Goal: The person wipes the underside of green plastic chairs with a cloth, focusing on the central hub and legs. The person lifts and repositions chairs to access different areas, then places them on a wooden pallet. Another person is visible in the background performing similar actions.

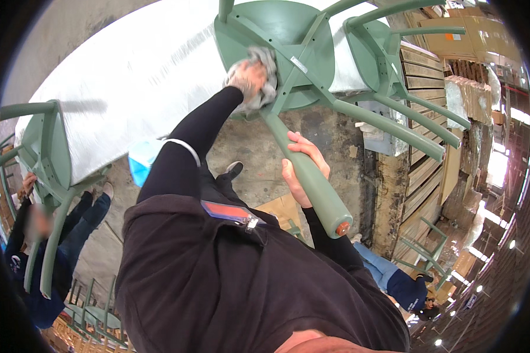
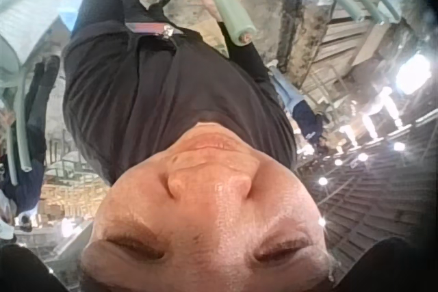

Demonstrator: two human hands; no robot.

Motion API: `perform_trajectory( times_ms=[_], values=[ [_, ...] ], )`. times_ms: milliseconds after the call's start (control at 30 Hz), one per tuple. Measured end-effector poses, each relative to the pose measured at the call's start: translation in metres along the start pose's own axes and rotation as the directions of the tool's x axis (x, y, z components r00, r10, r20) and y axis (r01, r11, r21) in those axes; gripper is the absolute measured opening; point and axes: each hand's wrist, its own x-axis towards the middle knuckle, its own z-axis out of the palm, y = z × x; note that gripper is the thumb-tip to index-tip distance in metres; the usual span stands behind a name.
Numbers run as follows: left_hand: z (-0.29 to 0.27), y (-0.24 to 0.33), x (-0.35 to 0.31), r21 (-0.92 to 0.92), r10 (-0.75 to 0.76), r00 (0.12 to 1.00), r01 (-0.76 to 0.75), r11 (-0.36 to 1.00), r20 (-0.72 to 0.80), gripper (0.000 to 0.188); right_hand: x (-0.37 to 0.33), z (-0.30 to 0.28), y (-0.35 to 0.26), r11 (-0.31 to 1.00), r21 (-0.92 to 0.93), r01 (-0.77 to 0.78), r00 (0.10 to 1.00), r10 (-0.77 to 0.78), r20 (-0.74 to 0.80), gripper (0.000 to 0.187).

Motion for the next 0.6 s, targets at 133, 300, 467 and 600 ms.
perform_trajectory(
  times_ms=[133,300,467,600],
  values=[
    [-0.003,0.014,0.024,-0.145,-0.197,0.98,0.193,0.971,-0.012,0.038,-0.001,-0.001,0.0,1.0,-0.016,0.008,1.0,-0.007,0.021,0.034],
    [-0.001,0.037,-0.021,-0.276,0.08,0.984,-0.033,0.961,0.157,0.042,0.0,0.001,0.001,1.0,0.001,0.031,1.0,-0.031,0.002,0.034],
    [0.003,0.022,-0.039,-0.279,0.236,0.97,-0.212,0.937,0.055,0.045,0.002,0.002,0.003,0.998,-0.002,0.07,0.997,-0.07,-0.024,0.036],
    [0.006,0.033,-0.01,-0.167,0.127,0.992,-0.127,0.978,-0.009,0.039,0.001,0.001,0.004,0.998,-0.022,0.051,0.999,-0.052,-0.008,0.035]
  ],
)
